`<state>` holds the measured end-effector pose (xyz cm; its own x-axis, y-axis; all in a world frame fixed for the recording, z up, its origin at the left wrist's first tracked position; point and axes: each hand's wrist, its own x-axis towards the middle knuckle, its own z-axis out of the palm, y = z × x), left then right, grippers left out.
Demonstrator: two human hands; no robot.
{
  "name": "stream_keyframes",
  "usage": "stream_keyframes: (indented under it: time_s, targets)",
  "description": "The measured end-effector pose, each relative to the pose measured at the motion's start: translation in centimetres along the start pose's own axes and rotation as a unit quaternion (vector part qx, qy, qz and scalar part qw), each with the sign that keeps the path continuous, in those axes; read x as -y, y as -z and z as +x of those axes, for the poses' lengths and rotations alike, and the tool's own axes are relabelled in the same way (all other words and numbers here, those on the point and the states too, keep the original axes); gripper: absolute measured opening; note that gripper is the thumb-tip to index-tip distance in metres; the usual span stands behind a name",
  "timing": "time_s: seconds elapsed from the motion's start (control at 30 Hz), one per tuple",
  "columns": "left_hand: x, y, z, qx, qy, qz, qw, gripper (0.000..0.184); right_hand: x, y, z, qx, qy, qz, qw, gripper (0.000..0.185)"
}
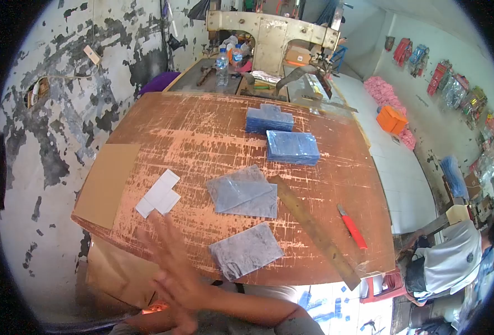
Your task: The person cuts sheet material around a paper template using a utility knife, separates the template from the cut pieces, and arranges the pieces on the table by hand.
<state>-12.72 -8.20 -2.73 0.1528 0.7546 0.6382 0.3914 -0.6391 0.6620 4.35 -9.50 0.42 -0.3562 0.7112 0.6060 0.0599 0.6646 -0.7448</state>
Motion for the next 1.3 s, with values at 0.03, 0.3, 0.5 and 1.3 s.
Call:
stream_keyframes:
  time_s: [0.03,0.3,0.5,1.3]
  targets:
    - [-0.2,-0.5,0.6,-0.014,-0.007,-0.009,1.0,0.101,0.4,1.2,0.5,-0.04,-0.027,-0.016,0.999,0.086]
    - [0.1,0.2,5.5,-0.212,0.001,-0.015,0.977,0.099,1.3,-1.7,-2.7,0.136,-0.032,0.189,0.972,0.082]
    - [1.7,0.0,4.2,-0.245,0.053,-0.275,0.928,0.095,0.8,-1.3,-3.4,0.117,0.032,0.048,0.991,0.077]
    - [-2.6,-9.7,2.8,0.355,-0.065,0.108,0.926,0.091,3.6,19.3,-17.7,-0.205,-0.391,-0.581,0.684,0.045]
